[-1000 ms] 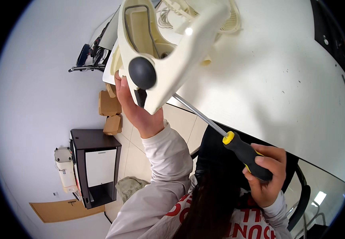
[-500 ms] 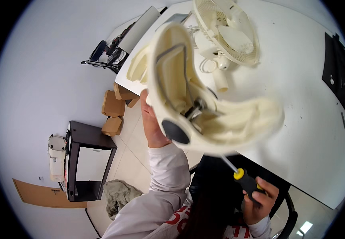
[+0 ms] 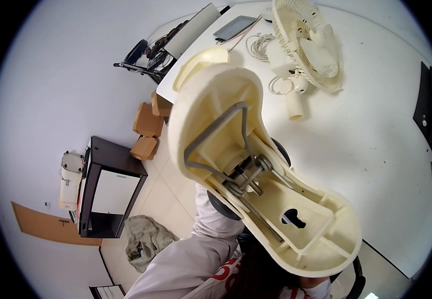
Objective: The person uses a screwdriver to tighten screws on a white plastic appliance housing. They repeatedly rotate the housing to access different screw locations and continue fastening components together.
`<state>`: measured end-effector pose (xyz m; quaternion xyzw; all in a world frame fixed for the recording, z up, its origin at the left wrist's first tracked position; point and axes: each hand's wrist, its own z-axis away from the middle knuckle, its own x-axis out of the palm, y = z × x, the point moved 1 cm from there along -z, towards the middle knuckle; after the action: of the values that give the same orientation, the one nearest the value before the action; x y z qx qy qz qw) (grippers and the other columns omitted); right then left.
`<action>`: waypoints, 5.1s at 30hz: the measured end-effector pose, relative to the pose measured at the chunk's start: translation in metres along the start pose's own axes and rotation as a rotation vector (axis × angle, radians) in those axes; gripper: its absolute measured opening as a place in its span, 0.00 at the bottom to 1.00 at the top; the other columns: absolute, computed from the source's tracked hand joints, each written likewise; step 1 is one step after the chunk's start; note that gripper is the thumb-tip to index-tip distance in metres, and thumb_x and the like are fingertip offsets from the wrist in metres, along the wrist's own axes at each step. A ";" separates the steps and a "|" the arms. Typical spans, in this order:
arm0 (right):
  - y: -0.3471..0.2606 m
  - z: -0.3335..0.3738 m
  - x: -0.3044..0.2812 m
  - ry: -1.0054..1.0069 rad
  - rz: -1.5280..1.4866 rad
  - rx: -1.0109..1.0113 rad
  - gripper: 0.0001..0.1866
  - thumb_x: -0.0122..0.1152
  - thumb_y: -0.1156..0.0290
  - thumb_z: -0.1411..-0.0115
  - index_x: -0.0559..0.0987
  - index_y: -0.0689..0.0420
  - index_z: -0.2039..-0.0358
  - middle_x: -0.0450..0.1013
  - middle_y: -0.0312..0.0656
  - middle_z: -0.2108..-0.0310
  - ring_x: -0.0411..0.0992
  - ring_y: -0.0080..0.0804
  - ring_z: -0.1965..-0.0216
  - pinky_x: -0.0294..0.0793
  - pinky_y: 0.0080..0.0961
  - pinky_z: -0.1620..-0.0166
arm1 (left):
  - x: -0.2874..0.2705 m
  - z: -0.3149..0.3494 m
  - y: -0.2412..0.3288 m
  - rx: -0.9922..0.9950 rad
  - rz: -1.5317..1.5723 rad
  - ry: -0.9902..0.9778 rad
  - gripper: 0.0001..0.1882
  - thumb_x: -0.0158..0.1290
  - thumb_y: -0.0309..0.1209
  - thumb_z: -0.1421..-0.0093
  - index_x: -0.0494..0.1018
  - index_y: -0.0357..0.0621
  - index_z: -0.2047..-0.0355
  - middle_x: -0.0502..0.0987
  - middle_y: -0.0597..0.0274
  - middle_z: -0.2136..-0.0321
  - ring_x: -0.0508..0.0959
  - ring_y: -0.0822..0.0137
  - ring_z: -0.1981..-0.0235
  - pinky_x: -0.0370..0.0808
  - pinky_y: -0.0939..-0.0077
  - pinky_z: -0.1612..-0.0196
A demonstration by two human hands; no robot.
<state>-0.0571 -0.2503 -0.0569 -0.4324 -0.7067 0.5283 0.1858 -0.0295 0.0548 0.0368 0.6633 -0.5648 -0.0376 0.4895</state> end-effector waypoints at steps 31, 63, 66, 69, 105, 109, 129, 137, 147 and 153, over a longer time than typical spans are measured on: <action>-0.024 -0.029 -0.008 0.122 -0.190 -0.222 0.26 0.64 0.73 0.54 0.65 0.56 0.53 0.67 0.56 0.59 0.70 0.46 0.64 0.72 0.36 0.61 | 0.010 0.006 -0.014 0.035 0.134 -0.018 0.20 0.49 0.44 0.47 0.59 0.46 0.60 0.65 0.54 0.60 0.69 0.62 0.62 0.68 0.70 0.58; -0.017 -0.022 -0.001 0.092 -0.315 -0.068 0.27 0.60 0.73 0.50 0.64 0.52 0.49 0.66 0.58 0.56 0.70 0.49 0.58 0.72 0.32 0.59 | -0.002 0.005 -0.010 0.066 0.156 -0.071 0.17 0.55 0.43 0.51 0.63 0.48 0.71 0.66 0.60 0.66 0.68 0.68 0.67 0.67 0.75 0.62; -0.010 -0.017 -0.005 0.001 -0.314 0.005 0.27 0.61 0.70 0.50 0.64 0.53 0.49 0.66 0.58 0.56 0.70 0.49 0.58 0.72 0.32 0.58 | -0.003 0.002 -0.015 0.067 0.176 -0.094 0.17 0.56 0.43 0.52 0.64 0.48 0.72 0.66 0.61 0.67 0.68 0.68 0.68 0.67 0.76 0.63; -0.019 -0.029 0.002 0.091 -0.370 -0.027 0.27 0.59 0.69 0.49 0.63 0.54 0.49 0.67 0.57 0.57 0.70 0.47 0.59 0.72 0.31 0.59 | -0.006 0.003 -0.011 0.069 0.169 -0.101 0.16 0.57 0.43 0.52 0.64 0.48 0.73 0.67 0.62 0.67 0.68 0.69 0.68 0.67 0.76 0.63; -0.042 -0.025 -0.011 0.012 0.091 0.049 0.24 0.48 0.54 0.42 0.67 0.64 0.57 0.67 0.53 0.65 0.67 0.45 0.64 0.67 0.33 0.61 | -0.019 -0.002 -0.016 0.038 0.156 -0.192 0.17 0.60 0.44 0.54 0.66 0.49 0.80 0.67 0.64 0.72 0.67 0.73 0.73 0.65 0.79 0.68; -0.045 -0.020 0.002 0.117 -0.105 0.193 0.31 0.39 0.49 0.41 0.63 0.68 0.53 0.66 0.57 0.58 0.67 0.45 0.59 0.65 0.34 0.55 | -0.017 0.000 -0.018 0.035 0.146 -0.181 0.17 0.59 0.45 0.53 0.66 0.48 0.80 0.67 0.63 0.73 0.66 0.73 0.73 0.64 0.80 0.69; -0.055 -0.041 0.002 0.060 -0.254 0.338 0.29 0.47 0.48 0.44 0.66 0.64 0.56 0.66 0.50 0.64 0.66 0.36 0.68 0.65 0.26 0.63 | -0.019 0.007 -0.023 -0.032 0.142 -0.110 0.18 0.61 0.43 0.54 0.65 0.46 0.82 0.68 0.60 0.73 0.69 0.71 0.77 0.66 0.80 0.73; -0.047 -0.037 -0.011 0.016 0.154 0.162 0.27 0.60 0.68 0.49 0.60 0.58 0.52 0.63 0.53 0.62 0.66 0.43 0.63 0.68 0.34 0.58 | -0.028 0.011 -0.016 -0.045 0.094 -0.125 0.16 0.59 0.41 0.52 0.66 0.44 0.81 0.68 0.57 0.72 0.71 0.70 0.75 0.68 0.79 0.72; -0.031 -0.034 0.004 0.307 -0.317 0.728 0.31 0.35 0.42 0.42 0.67 0.63 0.67 0.65 0.37 0.78 0.57 0.15 0.84 0.51 0.08 0.84 | 0.010 0.007 -0.019 -0.078 0.062 -0.214 0.17 0.58 0.39 0.51 0.65 0.40 0.82 0.72 0.49 0.70 0.76 0.61 0.68 0.74 0.70 0.65; -0.029 -0.034 -0.053 0.341 -0.742 0.597 0.30 0.65 0.57 0.56 0.61 0.60 0.61 0.59 0.45 0.63 0.59 0.17 0.82 0.55 0.08 0.85 | 0.051 0.004 -0.026 -0.122 0.025 -0.180 0.18 0.59 0.40 0.52 0.66 0.41 0.82 0.72 0.49 0.71 0.75 0.61 0.70 0.73 0.70 0.64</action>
<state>-0.0154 -0.2749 -0.0081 -0.1605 -0.5906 0.5275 0.5893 0.0046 0.0086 0.0427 0.6193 -0.6112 -0.1252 0.4766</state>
